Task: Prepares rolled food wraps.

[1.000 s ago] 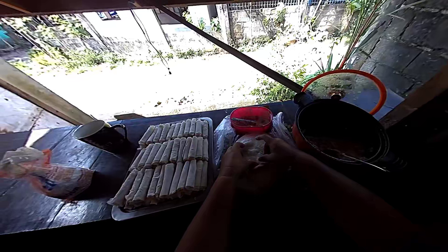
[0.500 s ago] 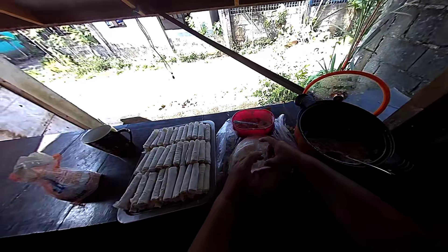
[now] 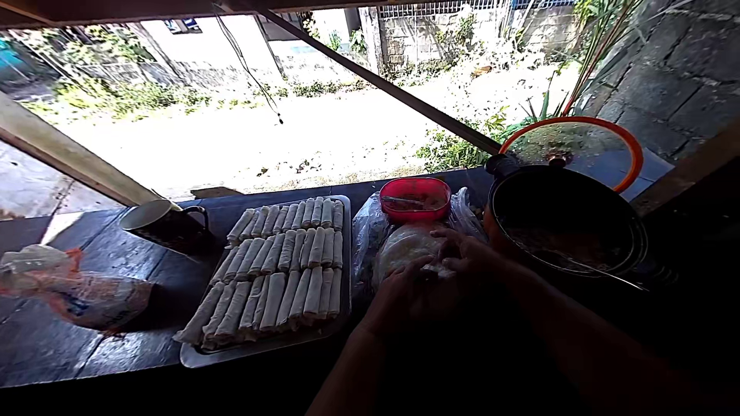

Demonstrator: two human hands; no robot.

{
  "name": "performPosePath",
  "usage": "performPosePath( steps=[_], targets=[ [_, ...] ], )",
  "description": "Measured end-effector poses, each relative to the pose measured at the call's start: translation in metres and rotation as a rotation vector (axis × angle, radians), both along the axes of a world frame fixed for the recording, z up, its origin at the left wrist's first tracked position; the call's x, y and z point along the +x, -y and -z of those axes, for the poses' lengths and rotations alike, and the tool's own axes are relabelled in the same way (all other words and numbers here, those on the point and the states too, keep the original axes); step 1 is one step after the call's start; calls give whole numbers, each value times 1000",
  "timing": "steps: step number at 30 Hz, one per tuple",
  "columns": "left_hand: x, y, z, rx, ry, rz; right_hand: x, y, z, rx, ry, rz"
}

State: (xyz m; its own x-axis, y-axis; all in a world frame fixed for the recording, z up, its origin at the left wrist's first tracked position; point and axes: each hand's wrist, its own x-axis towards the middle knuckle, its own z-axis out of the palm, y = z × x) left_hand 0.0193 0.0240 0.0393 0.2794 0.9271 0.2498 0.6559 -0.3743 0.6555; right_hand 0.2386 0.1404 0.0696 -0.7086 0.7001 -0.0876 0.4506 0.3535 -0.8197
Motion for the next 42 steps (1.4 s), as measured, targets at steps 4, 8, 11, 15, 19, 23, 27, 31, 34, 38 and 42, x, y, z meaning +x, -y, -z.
performPosePath(
  steps=[4, 8, 11, 15, 19, 23, 27, 31, 34, 38, 42],
  targets=[
    [-1, 1, 1, -20, 16, 6, 5, 8, 3, 36, -81, -25],
    [-1, 4, -1, -25, 31, 8, 16, 19, 9, 140, -126, -63],
    [-4, 3, -7, -60, 49, 36, 20, 26, 13, 222, -128, -52],
    [-10, 1, -12, -112, 149, 80, 12, 38, 6, 444, -88, -32],
    [-16, 4, -8, 0, 209, 93, -2, 45, 2, 585, -140, -96],
    [-17, 8, 1, 46, 73, 10, -9, 46, 4, 517, -18, -147],
    [-19, 15, 7, 124, 23, -79, -10, 43, 11, 458, -3, -149],
    [-25, 25, 13, 212, 2, -161, -11, 42, 13, 446, -13, -159],
    [-17, 28, 9, 251, 14, -179, -7, 41, 12, 456, 18, -139],
    [-14, 26, 10, 323, -30, -181, -8, 39, 20, 514, -40, -127],
    [-13, 22, 1, 336, -113, -168, -14, 41, 9, 453, -57, -161]
  ],
)
